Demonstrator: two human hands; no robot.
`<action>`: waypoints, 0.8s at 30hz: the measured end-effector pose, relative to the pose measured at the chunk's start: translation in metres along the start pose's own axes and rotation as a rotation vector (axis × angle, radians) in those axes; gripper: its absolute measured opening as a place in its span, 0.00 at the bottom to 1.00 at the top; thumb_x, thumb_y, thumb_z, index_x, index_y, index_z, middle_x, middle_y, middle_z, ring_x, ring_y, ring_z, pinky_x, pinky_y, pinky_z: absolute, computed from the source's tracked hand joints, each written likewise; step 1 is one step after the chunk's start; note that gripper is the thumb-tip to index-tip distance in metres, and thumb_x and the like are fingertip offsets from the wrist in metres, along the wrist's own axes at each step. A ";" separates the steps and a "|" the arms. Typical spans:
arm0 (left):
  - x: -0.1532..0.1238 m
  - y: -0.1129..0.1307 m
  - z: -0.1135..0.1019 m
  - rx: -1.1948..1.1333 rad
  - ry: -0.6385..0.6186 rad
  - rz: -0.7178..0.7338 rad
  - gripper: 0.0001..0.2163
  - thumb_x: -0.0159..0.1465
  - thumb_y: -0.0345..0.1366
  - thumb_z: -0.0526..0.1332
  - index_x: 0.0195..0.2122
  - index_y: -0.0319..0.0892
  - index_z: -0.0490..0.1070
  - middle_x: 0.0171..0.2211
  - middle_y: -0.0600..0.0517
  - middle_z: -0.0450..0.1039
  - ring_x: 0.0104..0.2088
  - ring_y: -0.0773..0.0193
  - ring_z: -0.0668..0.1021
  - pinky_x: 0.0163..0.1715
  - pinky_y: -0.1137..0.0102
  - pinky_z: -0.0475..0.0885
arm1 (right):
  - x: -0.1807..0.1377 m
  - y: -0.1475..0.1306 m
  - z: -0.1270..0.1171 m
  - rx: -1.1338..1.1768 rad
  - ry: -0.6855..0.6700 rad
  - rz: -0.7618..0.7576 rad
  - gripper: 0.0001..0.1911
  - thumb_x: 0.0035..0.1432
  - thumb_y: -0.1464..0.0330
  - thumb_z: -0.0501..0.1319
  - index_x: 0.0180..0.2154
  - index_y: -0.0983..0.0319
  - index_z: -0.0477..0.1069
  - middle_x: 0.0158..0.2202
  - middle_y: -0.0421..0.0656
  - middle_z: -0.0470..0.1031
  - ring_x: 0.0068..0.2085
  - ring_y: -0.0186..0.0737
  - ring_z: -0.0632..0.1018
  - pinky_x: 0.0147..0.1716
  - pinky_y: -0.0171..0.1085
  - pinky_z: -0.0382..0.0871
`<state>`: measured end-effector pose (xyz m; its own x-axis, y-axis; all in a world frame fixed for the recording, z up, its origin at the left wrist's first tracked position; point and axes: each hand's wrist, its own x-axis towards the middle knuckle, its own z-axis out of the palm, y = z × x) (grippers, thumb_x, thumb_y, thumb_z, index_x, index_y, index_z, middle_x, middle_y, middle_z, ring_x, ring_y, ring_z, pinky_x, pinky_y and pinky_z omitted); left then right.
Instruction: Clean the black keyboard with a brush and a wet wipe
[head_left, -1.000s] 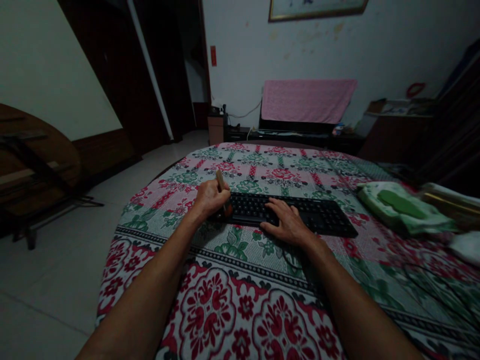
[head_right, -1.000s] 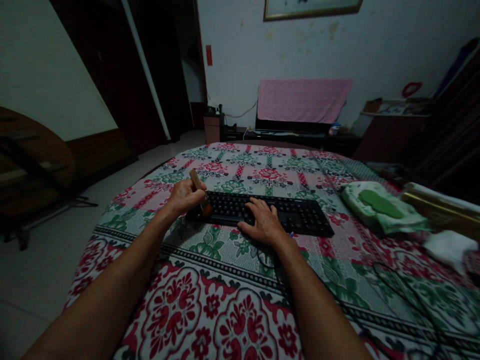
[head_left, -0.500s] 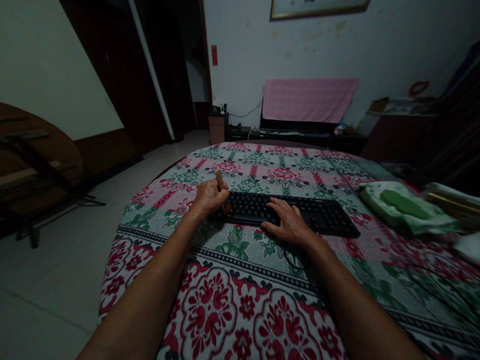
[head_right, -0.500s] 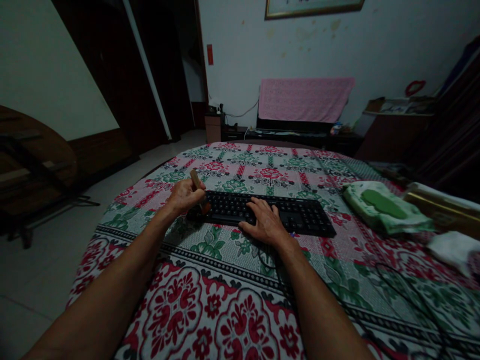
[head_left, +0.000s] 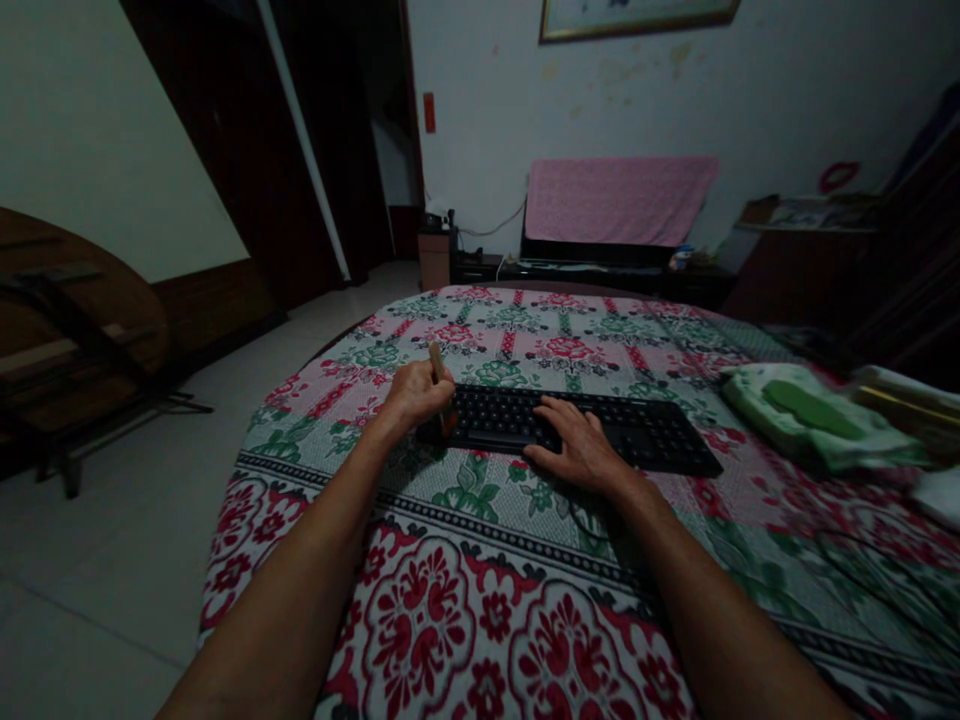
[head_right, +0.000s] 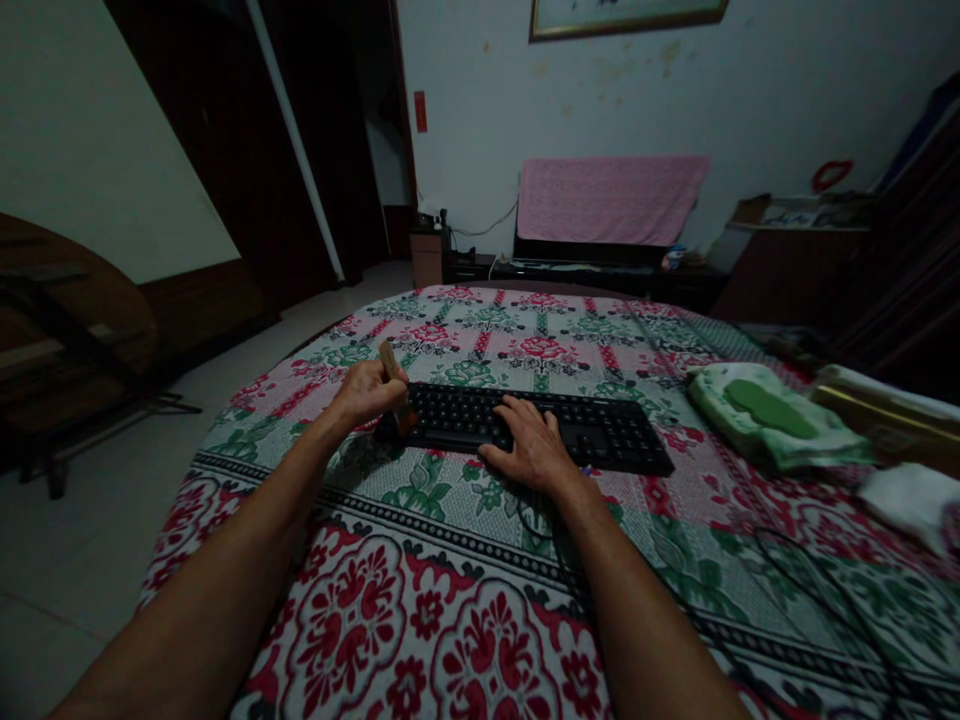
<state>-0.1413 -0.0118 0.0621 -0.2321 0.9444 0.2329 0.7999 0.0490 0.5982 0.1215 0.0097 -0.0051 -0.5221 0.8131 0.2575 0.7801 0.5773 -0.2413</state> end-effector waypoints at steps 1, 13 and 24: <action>0.000 0.001 -0.001 0.002 -0.026 0.002 0.09 0.52 0.35 0.56 0.29 0.39 0.74 0.26 0.49 0.76 0.29 0.61 0.76 0.27 0.73 0.67 | 0.000 0.000 0.000 -0.002 0.000 -0.001 0.32 0.55 0.52 0.57 0.57 0.60 0.62 0.63 0.50 0.57 0.63 0.53 0.58 0.57 0.59 0.52; 0.002 -0.003 -0.003 -0.066 -0.005 0.060 0.10 0.52 0.34 0.56 0.31 0.39 0.74 0.27 0.50 0.75 0.29 0.62 0.76 0.27 0.72 0.68 | 0.000 -0.001 -0.001 0.002 -0.015 0.014 0.31 0.55 0.53 0.57 0.57 0.60 0.62 0.64 0.50 0.56 0.62 0.53 0.58 0.57 0.58 0.52; 0.013 -0.022 -0.001 -0.125 0.055 0.043 0.11 0.51 0.34 0.57 0.34 0.40 0.76 0.29 0.50 0.76 0.31 0.62 0.76 0.30 0.71 0.70 | 0.000 0.000 0.000 0.002 0.001 0.002 0.31 0.54 0.52 0.56 0.56 0.59 0.62 0.63 0.50 0.57 0.62 0.53 0.59 0.57 0.57 0.52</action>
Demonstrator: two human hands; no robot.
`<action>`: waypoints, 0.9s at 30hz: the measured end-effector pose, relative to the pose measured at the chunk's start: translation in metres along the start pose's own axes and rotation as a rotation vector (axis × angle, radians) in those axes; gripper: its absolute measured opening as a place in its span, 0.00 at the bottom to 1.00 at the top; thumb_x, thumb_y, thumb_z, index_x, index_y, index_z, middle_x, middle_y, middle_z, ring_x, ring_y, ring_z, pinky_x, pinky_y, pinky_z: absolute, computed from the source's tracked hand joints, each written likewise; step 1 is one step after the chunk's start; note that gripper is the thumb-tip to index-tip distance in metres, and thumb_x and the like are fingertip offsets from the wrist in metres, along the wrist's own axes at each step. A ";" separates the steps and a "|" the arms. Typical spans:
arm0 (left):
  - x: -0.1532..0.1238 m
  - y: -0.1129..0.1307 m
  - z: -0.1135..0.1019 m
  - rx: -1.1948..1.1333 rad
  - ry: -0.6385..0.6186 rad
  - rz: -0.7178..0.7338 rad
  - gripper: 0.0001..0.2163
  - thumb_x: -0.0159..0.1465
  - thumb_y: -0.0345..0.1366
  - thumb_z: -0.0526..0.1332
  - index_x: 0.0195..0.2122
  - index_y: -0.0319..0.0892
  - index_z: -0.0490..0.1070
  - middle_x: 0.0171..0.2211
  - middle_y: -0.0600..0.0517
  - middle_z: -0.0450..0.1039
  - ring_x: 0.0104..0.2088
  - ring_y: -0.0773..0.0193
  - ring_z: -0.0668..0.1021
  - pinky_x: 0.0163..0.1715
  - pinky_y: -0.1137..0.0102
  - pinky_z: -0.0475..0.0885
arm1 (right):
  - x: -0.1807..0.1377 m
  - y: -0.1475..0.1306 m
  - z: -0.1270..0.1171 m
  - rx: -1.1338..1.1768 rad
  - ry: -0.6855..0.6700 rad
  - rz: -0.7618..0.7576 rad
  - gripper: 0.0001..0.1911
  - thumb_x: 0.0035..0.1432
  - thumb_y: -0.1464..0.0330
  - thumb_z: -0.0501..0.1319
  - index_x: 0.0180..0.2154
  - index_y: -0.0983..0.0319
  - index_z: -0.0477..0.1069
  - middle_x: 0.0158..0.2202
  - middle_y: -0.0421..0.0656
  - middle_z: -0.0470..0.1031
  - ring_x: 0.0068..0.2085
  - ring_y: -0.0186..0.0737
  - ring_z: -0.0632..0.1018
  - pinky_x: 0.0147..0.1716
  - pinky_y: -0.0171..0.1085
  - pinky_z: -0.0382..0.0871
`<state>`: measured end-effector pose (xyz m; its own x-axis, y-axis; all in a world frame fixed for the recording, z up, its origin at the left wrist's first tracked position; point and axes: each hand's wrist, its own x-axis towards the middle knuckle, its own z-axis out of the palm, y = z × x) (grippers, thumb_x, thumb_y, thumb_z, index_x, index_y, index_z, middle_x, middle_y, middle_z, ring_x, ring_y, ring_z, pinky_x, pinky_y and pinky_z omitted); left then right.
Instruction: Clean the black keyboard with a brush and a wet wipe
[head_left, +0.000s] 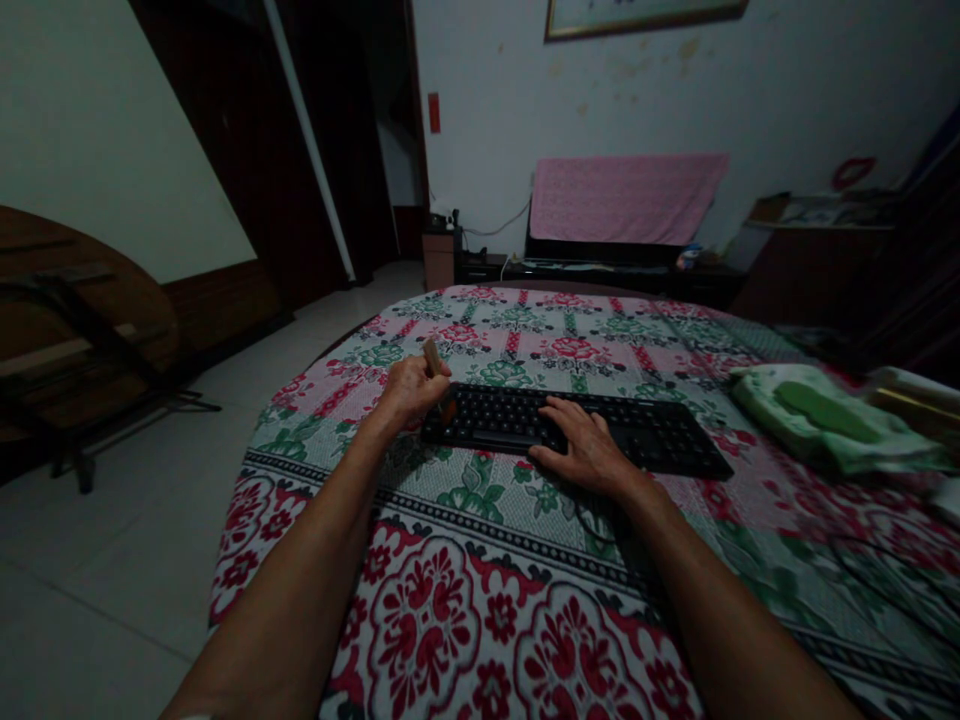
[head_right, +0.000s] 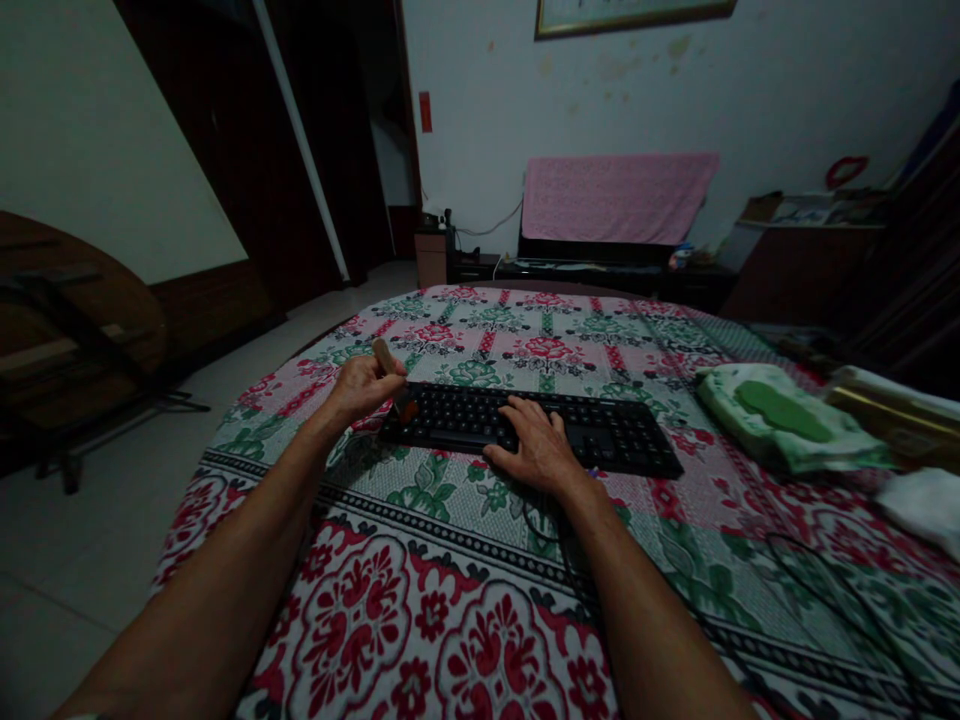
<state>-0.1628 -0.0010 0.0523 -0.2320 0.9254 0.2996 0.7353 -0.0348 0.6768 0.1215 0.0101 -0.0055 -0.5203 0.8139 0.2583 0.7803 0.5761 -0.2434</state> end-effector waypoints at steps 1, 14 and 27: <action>0.001 -0.002 0.000 -0.008 -0.025 0.018 0.11 0.51 0.34 0.58 0.34 0.40 0.76 0.29 0.50 0.76 0.31 0.62 0.76 0.31 0.71 0.70 | 0.000 0.000 0.000 0.000 0.001 0.000 0.31 0.54 0.52 0.56 0.57 0.59 0.63 0.63 0.50 0.57 0.62 0.53 0.59 0.57 0.57 0.52; -0.005 0.011 -0.008 0.036 -0.082 -0.009 0.11 0.50 0.32 0.57 0.33 0.39 0.75 0.27 0.50 0.76 0.30 0.62 0.76 0.30 0.71 0.70 | -0.001 -0.002 -0.002 -0.003 -0.013 0.003 0.30 0.55 0.52 0.56 0.56 0.60 0.63 0.64 0.50 0.57 0.62 0.52 0.59 0.57 0.57 0.52; -0.001 0.003 -0.005 -0.088 -0.070 0.015 0.10 0.51 0.33 0.58 0.33 0.40 0.76 0.29 0.51 0.77 0.32 0.63 0.77 0.34 0.71 0.71 | -0.001 0.000 0.001 0.008 0.009 -0.009 0.31 0.55 0.52 0.56 0.56 0.60 0.63 0.63 0.50 0.57 0.62 0.52 0.59 0.57 0.57 0.52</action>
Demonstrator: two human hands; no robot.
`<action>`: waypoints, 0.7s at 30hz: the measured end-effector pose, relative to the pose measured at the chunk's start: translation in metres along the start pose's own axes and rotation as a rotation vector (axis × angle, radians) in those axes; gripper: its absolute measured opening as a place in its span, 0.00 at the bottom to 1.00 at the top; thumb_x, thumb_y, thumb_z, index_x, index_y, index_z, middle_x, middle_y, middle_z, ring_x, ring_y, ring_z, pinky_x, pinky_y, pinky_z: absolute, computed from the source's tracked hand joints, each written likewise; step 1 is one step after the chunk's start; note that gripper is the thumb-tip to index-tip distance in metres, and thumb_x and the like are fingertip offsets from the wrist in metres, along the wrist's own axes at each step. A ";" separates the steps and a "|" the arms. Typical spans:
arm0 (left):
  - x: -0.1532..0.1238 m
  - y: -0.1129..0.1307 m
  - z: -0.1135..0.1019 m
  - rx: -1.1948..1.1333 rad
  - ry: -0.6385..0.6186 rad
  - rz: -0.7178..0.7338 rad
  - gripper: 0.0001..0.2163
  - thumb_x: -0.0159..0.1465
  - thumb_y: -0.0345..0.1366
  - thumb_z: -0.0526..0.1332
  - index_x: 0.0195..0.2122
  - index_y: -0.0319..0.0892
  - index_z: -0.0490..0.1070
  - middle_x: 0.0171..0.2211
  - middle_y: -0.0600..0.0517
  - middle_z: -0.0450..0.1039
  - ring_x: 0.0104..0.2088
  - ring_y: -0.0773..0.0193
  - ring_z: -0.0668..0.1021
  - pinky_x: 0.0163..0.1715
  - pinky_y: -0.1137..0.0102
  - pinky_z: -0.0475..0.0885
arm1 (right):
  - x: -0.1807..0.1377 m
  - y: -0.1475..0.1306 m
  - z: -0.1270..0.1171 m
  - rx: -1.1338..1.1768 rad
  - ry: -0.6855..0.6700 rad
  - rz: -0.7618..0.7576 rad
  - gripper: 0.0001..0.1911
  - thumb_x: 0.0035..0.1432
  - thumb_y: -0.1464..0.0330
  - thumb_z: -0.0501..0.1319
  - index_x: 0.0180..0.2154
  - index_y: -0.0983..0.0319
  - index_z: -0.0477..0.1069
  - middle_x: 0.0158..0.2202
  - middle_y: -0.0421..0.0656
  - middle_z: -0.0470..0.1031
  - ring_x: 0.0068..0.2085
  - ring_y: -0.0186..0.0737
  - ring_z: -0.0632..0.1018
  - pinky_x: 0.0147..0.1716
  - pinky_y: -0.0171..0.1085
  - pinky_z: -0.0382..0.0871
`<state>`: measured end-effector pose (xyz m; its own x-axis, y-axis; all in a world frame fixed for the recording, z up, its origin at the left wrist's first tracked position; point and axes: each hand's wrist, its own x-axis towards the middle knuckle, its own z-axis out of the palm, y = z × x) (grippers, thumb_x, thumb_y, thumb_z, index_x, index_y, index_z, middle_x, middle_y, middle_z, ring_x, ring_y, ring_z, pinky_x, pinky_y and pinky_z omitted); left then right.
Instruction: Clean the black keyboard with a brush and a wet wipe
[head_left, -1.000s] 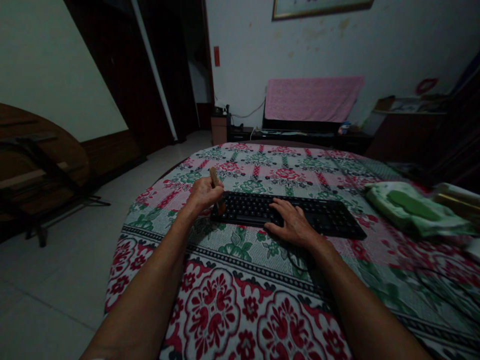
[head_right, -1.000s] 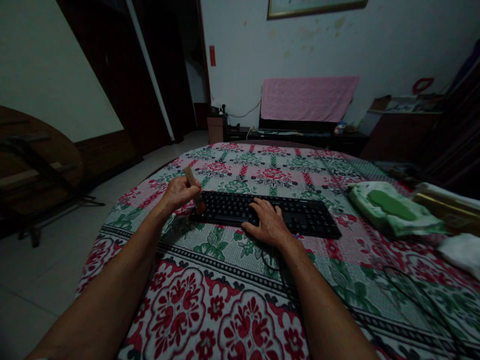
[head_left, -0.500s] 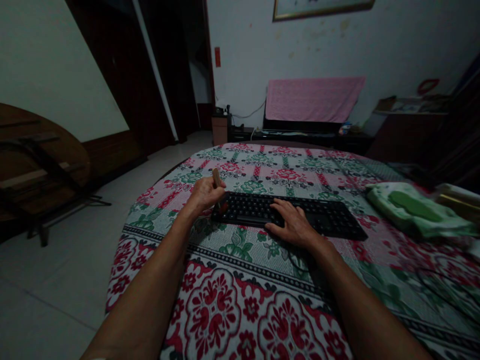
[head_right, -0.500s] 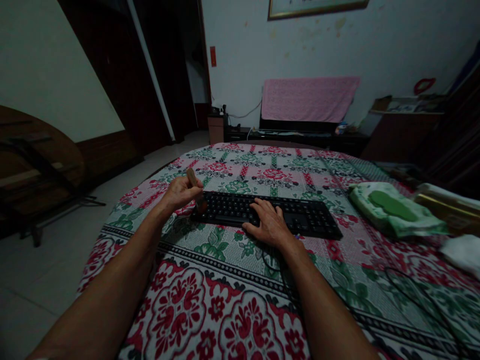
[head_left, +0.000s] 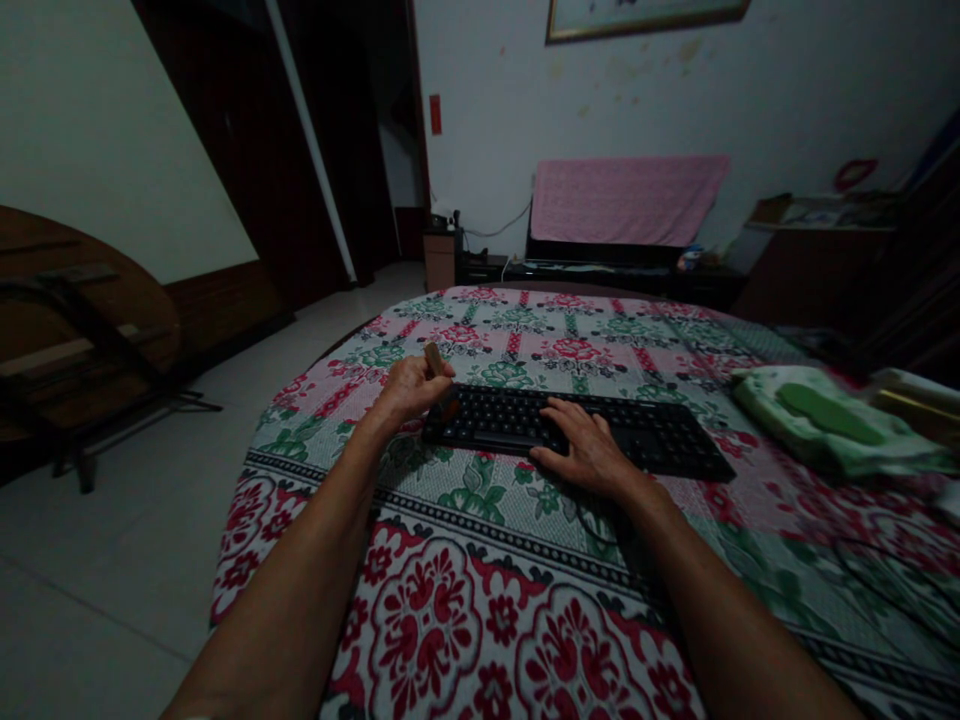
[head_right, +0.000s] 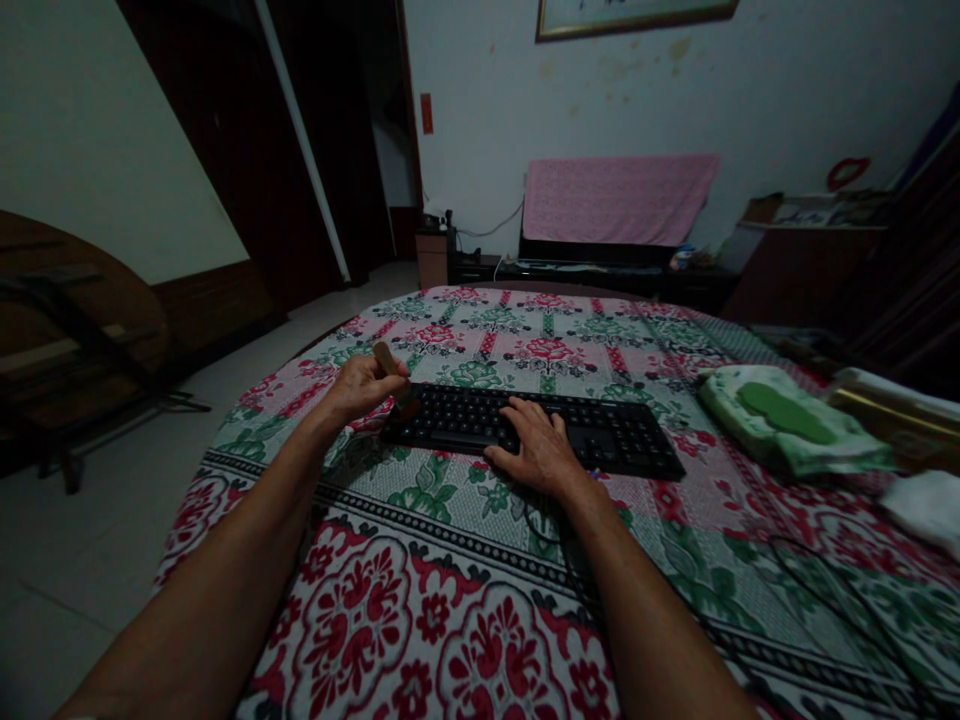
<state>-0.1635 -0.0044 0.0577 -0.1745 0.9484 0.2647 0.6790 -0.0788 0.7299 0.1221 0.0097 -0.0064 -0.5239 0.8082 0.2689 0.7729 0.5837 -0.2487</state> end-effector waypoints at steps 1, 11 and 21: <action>0.001 -0.003 0.000 -0.012 -0.028 0.021 0.10 0.51 0.33 0.58 0.33 0.40 0.76 0.29 0.52 0.77 0.32 0.63 0.77 0.35 0.71 0.71 | 0.000 0.000 0.000 -0.001 -0.001 0.000 0.31 0.55 0.52 0.56 0.56 0.60 0.62 0.63 0.50 0.57 0.62 0.52 0.59 0.57 0.57 0.52; 0.001 -0.003 -0.010 -0.119 -0.054 -0.015 0.09 0.49 0.32 0.62 0.32 0.39 0.76 0.28 0.52 0.77 0.31 0.63 0.77 0.34 0.69 0.72 | 0.001 0.000 0.001 -0.008 -0.002 0.002 0.31 0.55 0.52 0.56 0.56 0.60 0.62 0.63 0.50 0.57 0.62 0.51 0.59 0.57 0.56 0.52; -0.003 0.002 -0.019 -0.222 -0.229 -0.082 0.05 0.49 0.28 0.60 0.28 0.39 0.72 0.19 0.55 0.70 0.20 0.69 0.73 0.24 0.72 0.68 | 0.000 -0.001 -0.001 -0.011 -0.005 0.000 0.30 0.55 0.52 0.56 0.56 0.58 0.62 0.63 0.50 0.57 0.62 0.53 0.59 0.57 0.57 0.52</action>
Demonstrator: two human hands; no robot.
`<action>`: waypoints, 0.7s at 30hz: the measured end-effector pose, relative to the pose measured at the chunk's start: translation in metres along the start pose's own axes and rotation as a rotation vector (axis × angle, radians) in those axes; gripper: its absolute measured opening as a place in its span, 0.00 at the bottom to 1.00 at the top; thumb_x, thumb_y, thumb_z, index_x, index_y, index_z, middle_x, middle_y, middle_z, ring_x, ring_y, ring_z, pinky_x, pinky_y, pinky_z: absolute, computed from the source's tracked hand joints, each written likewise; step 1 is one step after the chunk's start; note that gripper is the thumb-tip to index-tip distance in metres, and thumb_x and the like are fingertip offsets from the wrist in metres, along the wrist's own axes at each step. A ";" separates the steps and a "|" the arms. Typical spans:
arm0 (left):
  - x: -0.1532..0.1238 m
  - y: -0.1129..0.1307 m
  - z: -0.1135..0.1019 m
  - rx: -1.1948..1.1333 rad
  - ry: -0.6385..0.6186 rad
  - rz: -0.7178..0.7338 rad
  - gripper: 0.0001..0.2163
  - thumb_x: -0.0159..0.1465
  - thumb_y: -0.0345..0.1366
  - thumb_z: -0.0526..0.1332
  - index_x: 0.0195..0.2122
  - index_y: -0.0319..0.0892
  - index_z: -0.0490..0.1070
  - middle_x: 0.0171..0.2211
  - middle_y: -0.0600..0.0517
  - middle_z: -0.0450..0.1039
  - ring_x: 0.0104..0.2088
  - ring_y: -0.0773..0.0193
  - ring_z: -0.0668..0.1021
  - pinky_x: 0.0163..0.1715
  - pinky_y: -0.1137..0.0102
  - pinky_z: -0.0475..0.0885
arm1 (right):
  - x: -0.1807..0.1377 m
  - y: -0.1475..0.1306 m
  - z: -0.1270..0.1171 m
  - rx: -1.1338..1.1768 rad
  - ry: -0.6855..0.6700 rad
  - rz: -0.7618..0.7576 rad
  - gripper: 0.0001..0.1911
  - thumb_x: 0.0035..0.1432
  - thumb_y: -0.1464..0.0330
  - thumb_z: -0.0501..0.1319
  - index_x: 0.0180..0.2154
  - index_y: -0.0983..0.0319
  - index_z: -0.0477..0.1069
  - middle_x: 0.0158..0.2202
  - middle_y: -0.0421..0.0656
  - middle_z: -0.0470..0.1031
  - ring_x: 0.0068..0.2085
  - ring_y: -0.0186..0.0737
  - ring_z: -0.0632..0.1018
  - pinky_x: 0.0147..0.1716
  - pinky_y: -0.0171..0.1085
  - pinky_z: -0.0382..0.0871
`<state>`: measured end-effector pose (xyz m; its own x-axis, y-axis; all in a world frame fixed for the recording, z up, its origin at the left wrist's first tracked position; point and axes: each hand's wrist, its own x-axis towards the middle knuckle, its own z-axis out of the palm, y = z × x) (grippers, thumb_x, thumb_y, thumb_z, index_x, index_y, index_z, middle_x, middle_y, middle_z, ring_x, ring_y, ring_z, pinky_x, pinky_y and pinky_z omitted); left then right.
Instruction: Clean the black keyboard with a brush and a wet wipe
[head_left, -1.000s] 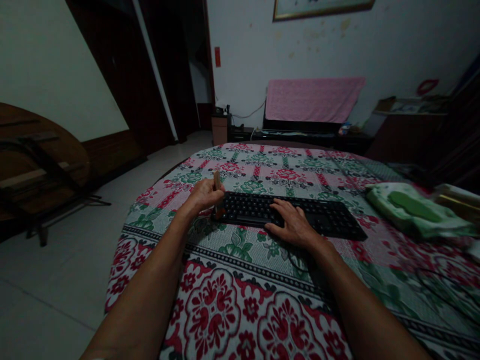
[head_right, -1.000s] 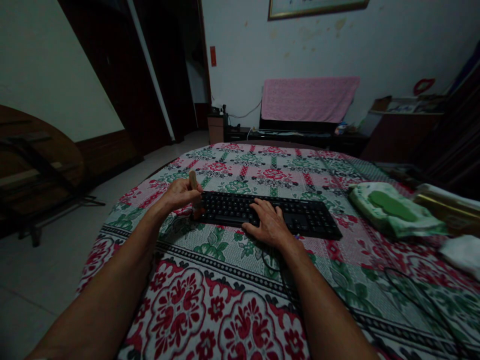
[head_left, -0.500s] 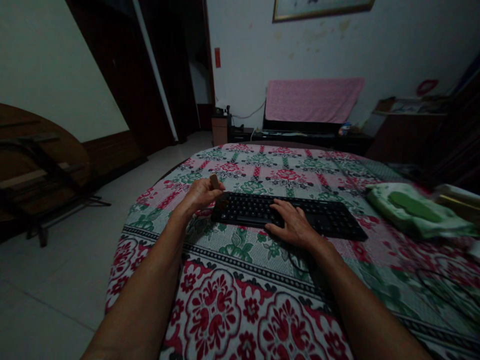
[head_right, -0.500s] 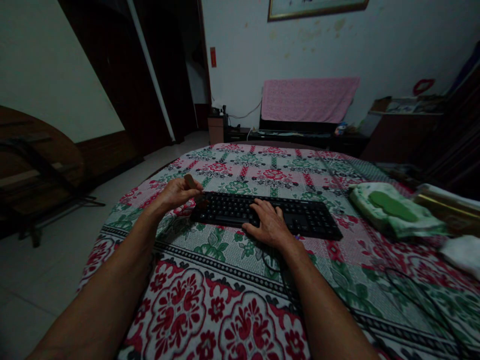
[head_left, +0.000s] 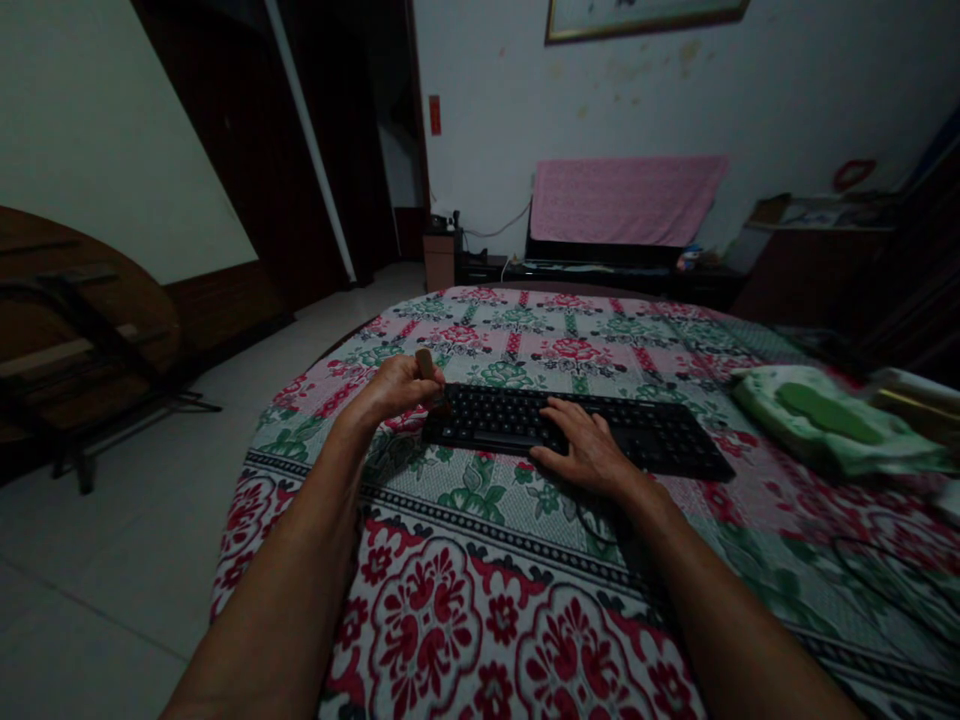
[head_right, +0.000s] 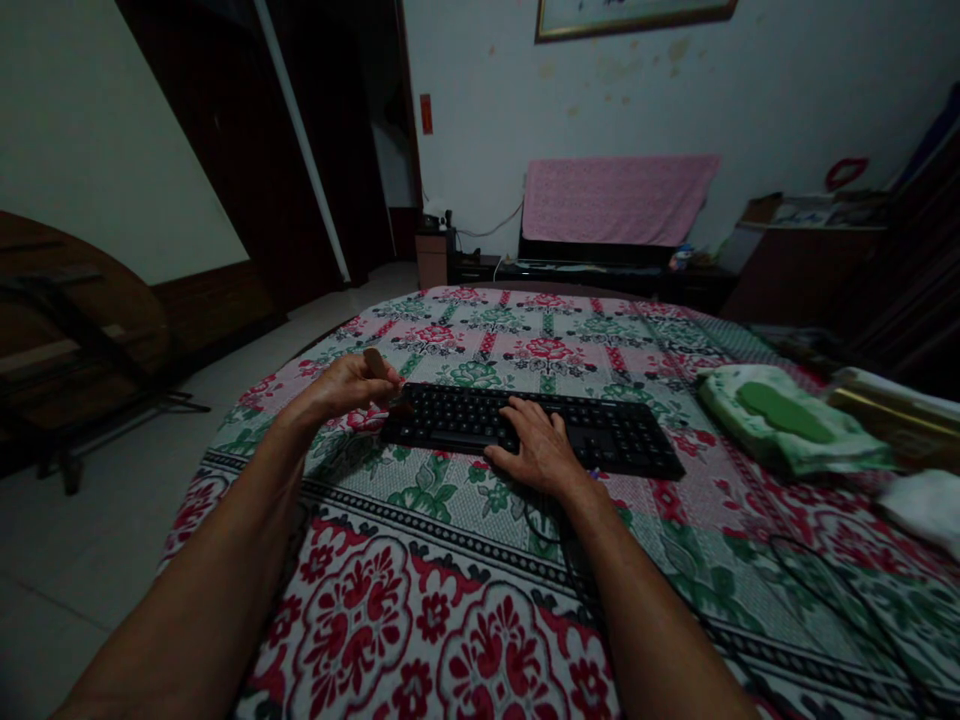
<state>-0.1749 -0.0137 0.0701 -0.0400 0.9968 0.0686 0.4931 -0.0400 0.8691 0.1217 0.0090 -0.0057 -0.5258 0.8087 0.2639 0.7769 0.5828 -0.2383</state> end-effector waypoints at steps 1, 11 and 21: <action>0.000 0.001 0.000 0.002 0.014 0.004 0.05 0.49 0.29 0.60 0.29 0.39 0.72 0.20 0.55 0.71 0.21 0.68 0.73 0.24 0.72 0.69 | 0.000 0.000 0.000 -0.003 0.002 -0.001 0.30 0.55 0.52 0.56 0.56 0.58 0.62 0.63 0.50 0.57 0.62 0.53 0.59 0.57 0.57 0.53; 0.007 -0.007 -0.002 0.325 0.191 -0.049 0.06 0.47 0.29 0.59 0.27 0.40 0.72 0.24 0.52 0.75 0.27 0.62 0.76 0.27 0.71 0.69 | 0.000 0.000 0.000 -0.010 0.002 -0.004 0.31 0.55 0.52 0.56 0.56 0.60 0.63 0.63 0.50 0.57 0.62 0.53 0.59 0.57 0.56 0.53; 0.013 -0.005 0.013 0.081 0.296 -0.012 0.15 0.49 0.34 0.62 0.39 0.39 0.71 0.28 0.50 0.76 0.29 0.60 0.78 0.31 0.69 0.72 | 0.001 -0.002 -0.002 -0.006 -0.003 0.005 0.30 0.55 0.52 0.56 0.56 0.59 0.63 0.63 0.50 0.58 0.62 0.53 0.59 0.56 0.57 0.53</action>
<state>-0.1663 0.0008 0.0603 -0.2922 0.9333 0.2088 0.5579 -0.0110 0.8298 0.1208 0.0083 -0.0034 -0.5230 0.8117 0.2600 0.7815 0.5784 -0.2338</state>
